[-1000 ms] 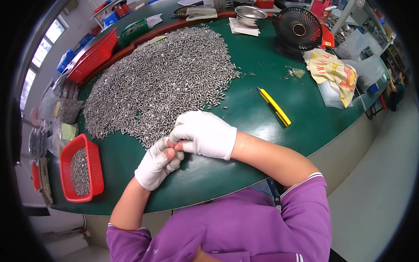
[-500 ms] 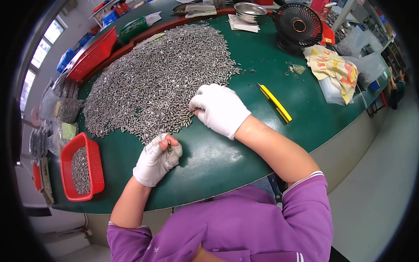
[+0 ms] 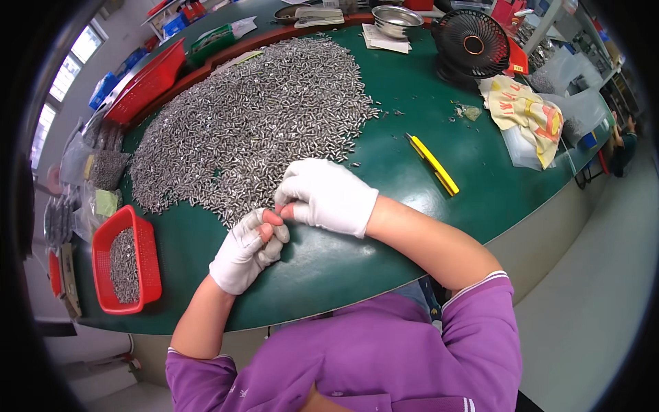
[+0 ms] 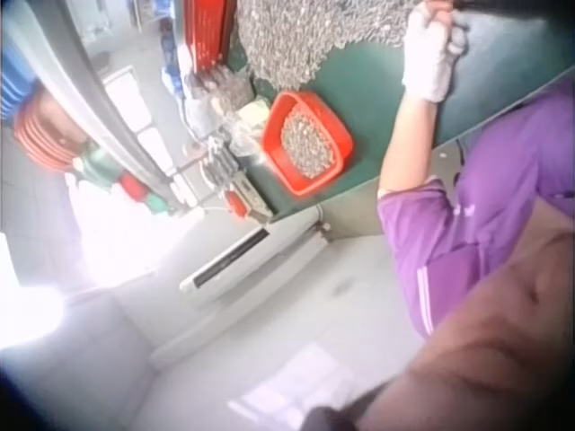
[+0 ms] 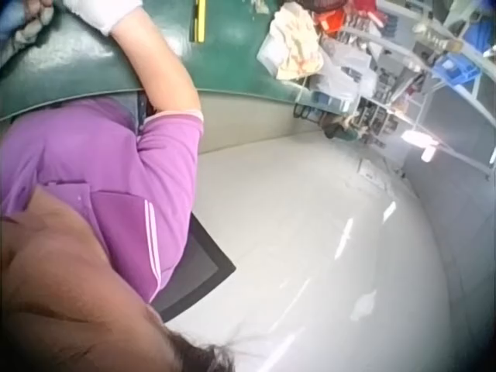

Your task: Sorting and inspecting small metal hardware components at a manufacturing workbench and using a utility knife for processing.

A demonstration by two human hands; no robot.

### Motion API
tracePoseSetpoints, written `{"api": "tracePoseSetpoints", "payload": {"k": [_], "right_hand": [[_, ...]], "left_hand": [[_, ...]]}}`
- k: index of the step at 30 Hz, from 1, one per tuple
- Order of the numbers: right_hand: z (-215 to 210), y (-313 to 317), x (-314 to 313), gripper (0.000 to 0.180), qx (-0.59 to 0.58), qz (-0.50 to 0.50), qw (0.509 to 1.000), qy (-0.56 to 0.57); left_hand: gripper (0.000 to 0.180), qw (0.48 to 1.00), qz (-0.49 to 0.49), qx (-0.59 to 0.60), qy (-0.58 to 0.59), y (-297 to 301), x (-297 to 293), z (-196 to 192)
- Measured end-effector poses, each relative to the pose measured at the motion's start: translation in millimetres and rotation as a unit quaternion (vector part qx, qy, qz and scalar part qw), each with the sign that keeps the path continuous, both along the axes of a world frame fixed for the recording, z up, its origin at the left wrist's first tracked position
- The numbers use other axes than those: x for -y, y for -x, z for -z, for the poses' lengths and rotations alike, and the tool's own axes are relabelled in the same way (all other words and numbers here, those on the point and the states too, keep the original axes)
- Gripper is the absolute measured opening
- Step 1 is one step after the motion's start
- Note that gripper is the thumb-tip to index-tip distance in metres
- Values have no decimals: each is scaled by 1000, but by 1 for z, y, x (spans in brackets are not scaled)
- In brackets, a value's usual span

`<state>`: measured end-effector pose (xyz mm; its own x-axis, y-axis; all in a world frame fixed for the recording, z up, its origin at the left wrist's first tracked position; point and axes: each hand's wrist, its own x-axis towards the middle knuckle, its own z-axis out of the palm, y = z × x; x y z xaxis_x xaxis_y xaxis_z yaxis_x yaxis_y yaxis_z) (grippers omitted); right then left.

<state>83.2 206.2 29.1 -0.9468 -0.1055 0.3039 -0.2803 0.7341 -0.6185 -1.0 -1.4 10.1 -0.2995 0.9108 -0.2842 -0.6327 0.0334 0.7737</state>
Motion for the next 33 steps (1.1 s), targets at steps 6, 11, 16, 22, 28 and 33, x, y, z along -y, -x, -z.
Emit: {"api": "tracePoseSetpoints", "payload": {"k": [6,11,16,22,28,33], "right_hand": [[2,0,8,18,0,-47,996,69],[-2,1,1,13,-57,21,998,11],[7,4,-10,9,-42,116,986,-116],[10,5,-7,10,-13,97,984,-148],[6,2,-5,12,10,77,986,-146],[7,2,0,13,26,77,982,-172]], "left_hand": [[19,999,-9,3,32,-1,1,1],[22,999,-29,-13,43,-3,0,0],[25,999,-22,6,24,0,1,1],[31,998,-19,-49,27,-2,2,-1],[40,998,-14,-56,-22,-1,2,3],[29,999,-28,-26,-21,-2,2,2]]}}
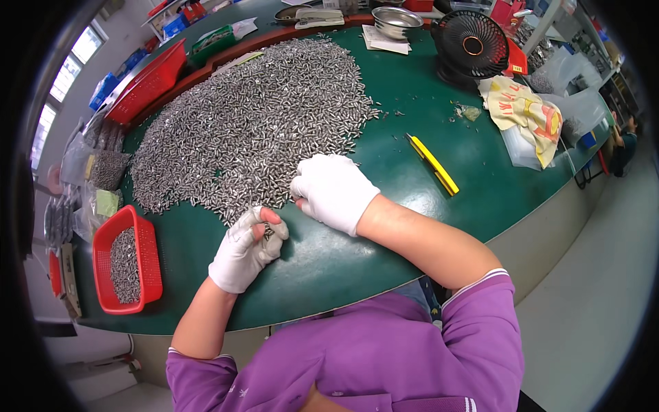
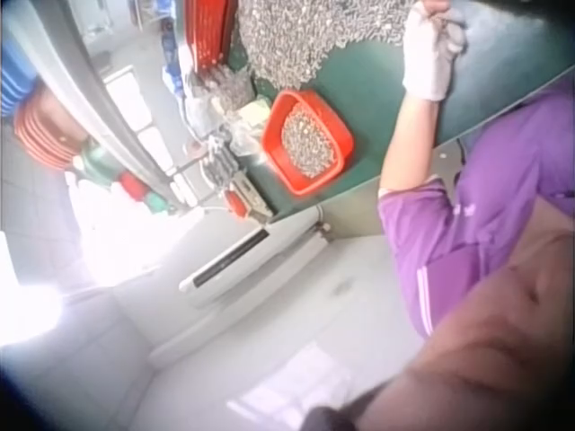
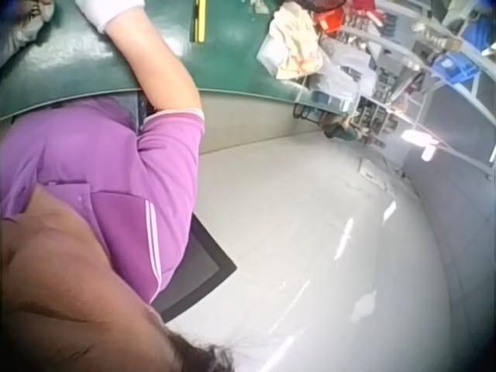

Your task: Sorting and inspecting small metal hardware components at a manufacturing workbench and using a utility knife for processing.

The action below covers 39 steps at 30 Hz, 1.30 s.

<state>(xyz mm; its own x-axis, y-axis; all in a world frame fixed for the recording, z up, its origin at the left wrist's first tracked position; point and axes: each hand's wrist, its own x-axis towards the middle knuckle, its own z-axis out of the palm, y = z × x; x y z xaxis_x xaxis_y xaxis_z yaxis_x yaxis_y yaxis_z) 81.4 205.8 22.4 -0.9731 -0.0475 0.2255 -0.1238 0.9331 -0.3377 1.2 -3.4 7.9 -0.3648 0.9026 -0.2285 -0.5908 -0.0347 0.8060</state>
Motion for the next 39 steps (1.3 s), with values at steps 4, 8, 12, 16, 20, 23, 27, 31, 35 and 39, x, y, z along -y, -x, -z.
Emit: {"api": "tracePoseSetpoints", "payload": {"k": [4,8,12,16,20,23,27,31,35,39], "right_hand": [[-1,1,-2,14,-20,-1,999,34],[-11,-1,-1,15,0,-71,969,235],[-10,-3,8,17,9,-95,956,278],[-8,-4,8,15,-28,-116,959,257],[-10,-3,7,13,-90,-79,969,216],[-5,1,-3,9,-113,0,986,121],[-1,1,-4,12,-36,45,997,58],[1,0,8,15,-24,40,998,37],[7,2,13,14,-15,28,999,24],[8,4,12,12,-34,-4,999,19]], "left_hand": [[17,1000,2,23,12,2,0,2],[17,999,-7,25,37,0,-2,-4],[20,998,-1,35,44,0,-3,-3],[20,998,-12,40,52,-1,-2,-2],[17,999,-11,22,44,1,-1,3],[19,999,-12,20,37,2,0,1],[25,999,-12,37,11,2,1,1],[25,999,-19,48,-10,0,-2,-7],[20,998,-51,23,35,-1,-4,-5],[13,999,-31,8,16,3,0,-8]]}}
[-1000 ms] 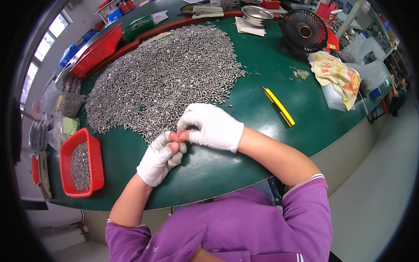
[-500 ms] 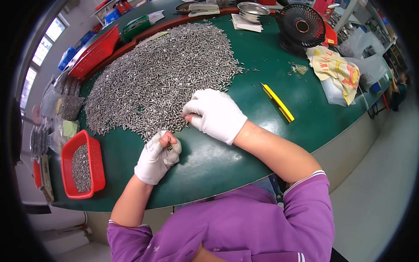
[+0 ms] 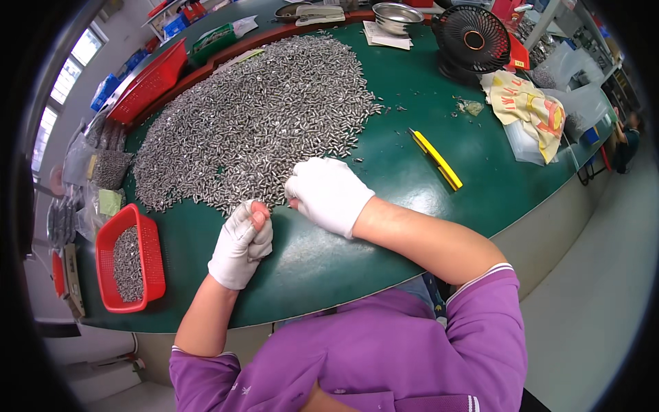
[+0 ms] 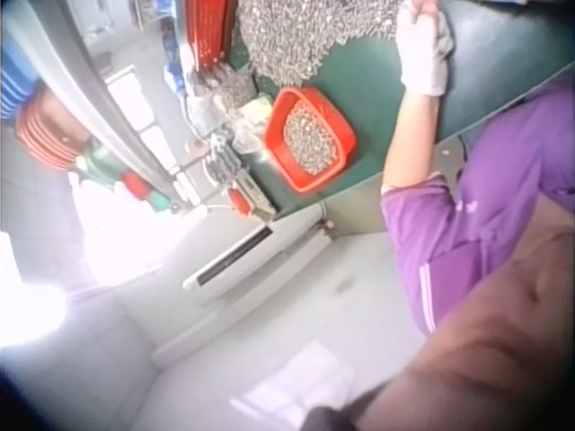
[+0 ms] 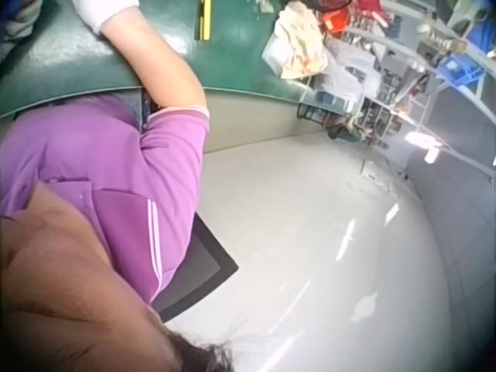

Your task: Sorting and inspecting small metal hardware components at a manufacturing workbench and using a utility knife for processing.

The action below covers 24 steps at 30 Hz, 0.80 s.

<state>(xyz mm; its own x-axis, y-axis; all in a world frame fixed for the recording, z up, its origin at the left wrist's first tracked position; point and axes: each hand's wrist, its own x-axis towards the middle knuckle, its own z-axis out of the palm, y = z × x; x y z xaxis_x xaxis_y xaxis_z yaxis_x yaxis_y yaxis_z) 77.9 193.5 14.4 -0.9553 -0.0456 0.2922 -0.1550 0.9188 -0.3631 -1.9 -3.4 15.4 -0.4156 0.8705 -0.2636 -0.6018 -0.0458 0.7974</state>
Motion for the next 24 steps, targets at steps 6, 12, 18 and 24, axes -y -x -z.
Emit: {"api": "tracePoseSetpoints", "payload": {"k": [6,12,18,24], "right_hand": [[-5,-1,-2,11,-22,-21,999,11],[-1,0,-2,11,-23,-19,1000,-8],[-2,1,0,12,-9,-13,1000,0],[-2,0,-4,12,3,-30,999,-21]], "left_hand": [[14,1000,-3,4,8,1,1,-1],[15,1000,-30,2,7,-1,-1,2],[10,999,-9,-10,29,3,4,0],[10,931,-50,-309,186,-7,-6,-13]]}}
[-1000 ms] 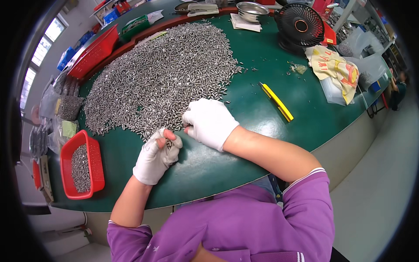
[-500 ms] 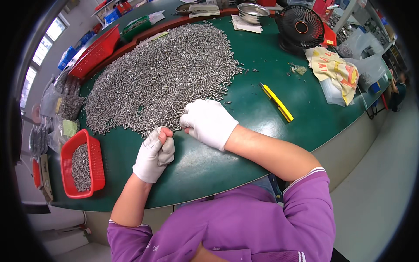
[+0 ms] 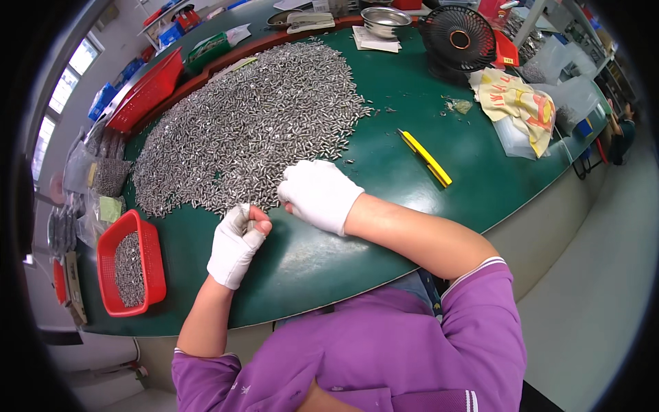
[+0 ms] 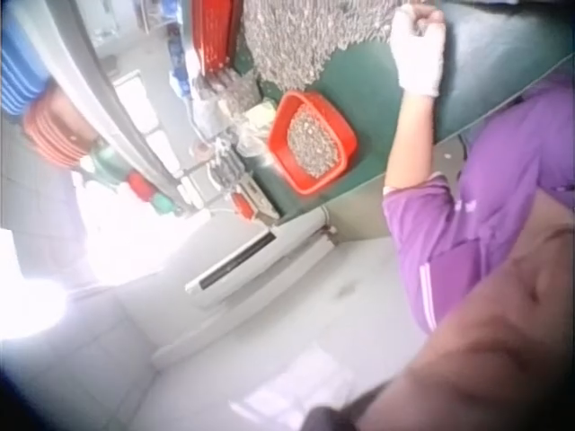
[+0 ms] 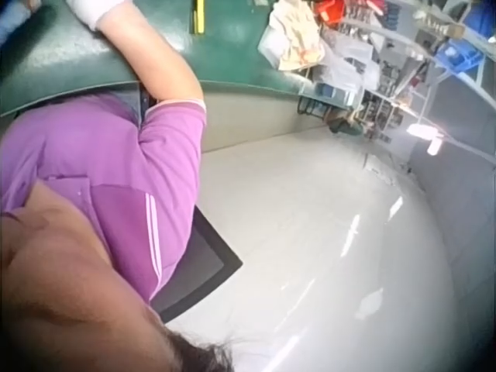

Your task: Sorting and inspecting small metal hardware components at a manufacturing workbench and using a utility knife for processing.

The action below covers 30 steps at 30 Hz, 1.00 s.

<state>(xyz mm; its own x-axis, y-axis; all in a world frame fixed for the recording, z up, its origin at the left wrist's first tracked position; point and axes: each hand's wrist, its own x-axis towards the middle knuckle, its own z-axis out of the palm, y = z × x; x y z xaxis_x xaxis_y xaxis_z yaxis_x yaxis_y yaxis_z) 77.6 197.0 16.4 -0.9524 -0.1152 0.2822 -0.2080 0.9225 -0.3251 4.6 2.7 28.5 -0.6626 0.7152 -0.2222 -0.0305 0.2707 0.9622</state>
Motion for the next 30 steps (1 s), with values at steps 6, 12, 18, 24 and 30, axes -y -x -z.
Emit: {"api": "tracePoseSetpoints", "payload": {"k": [6,12,18,24,30], "right_hand": [[-22,-6,1,18,-137,-140,978,69],[-21,-20,2,17,-145,-156,971,111],[-26,-56,0,19,-60,-109,985,116],[-31,-103,-76,35,-62,313,944,-85],[-6,-126,-109,34,54,441,896,-29]], "left_hand": [[23,997,40,36,-50,-1,5,3],[20,978,70,188,-50,-5,12,4],[12,993,89,-65,45,-28,11,-2],[8,824,62,-545,143,-47,27,13],[12,809,48,-552,195,-54,29,13]]}}
